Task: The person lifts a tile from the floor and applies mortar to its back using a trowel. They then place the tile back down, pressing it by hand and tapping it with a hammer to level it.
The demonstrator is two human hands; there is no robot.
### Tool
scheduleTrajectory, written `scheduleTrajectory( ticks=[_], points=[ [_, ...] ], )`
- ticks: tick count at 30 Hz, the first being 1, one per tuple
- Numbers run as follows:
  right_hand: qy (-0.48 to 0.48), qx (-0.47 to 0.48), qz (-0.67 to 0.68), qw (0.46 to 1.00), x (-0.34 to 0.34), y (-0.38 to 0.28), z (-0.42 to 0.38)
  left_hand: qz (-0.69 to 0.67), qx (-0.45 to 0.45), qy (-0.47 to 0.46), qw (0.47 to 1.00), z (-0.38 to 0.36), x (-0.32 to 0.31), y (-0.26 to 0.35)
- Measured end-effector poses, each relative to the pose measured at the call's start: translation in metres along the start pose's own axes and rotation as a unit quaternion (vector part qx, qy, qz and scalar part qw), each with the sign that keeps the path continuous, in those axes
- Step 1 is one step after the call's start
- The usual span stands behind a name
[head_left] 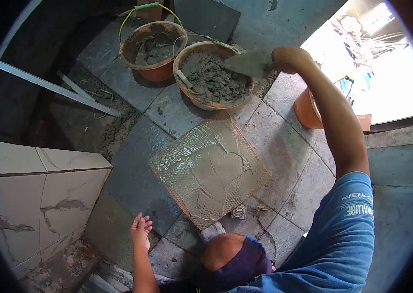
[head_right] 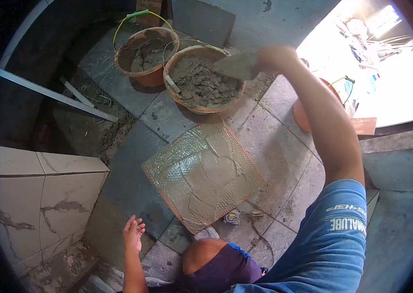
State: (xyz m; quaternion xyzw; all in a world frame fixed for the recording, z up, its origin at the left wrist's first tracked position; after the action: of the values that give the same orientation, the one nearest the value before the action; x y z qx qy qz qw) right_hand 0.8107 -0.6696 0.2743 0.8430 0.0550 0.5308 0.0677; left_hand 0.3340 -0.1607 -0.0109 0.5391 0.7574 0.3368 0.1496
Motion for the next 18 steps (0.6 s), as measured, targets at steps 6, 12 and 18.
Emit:
scheduleTrajectory(
  ticks=[6, 12, 18],
  points=[
    [-0.003, -0.051, 0.034, 0.998, 0.030, 0.017, -0.024, 0.000, 0.003, 0.015, 1.000, -0.001, 0.003, 0.011],
    [-0.002, 0.018, 0.038, 0.999, 0.025, -0.041, -0.024, -0.007, 0.009, 0.013, 1.000, -0.003, -0.002, 0.011],
    [0.017, 0.060, 0.047, 0.997, -0.011, -0.096, 0.049, -0.021, -0.003, 0.021, 1.000, -0.004, 0.003, 0.013]
  ],
)
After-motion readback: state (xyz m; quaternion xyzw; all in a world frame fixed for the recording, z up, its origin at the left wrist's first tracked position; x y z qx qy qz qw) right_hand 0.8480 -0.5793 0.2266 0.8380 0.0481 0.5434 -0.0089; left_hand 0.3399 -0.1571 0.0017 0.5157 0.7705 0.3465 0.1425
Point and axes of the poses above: each hand's wrist, its own z-axis towards the middle knuckle, its own x-axis out of the back of the hand, y = z × x, the point moved 9 cm from there along z, towards the middle knuckle, and after that the axes turned 15 degrees about z, right-handed, at the moved point
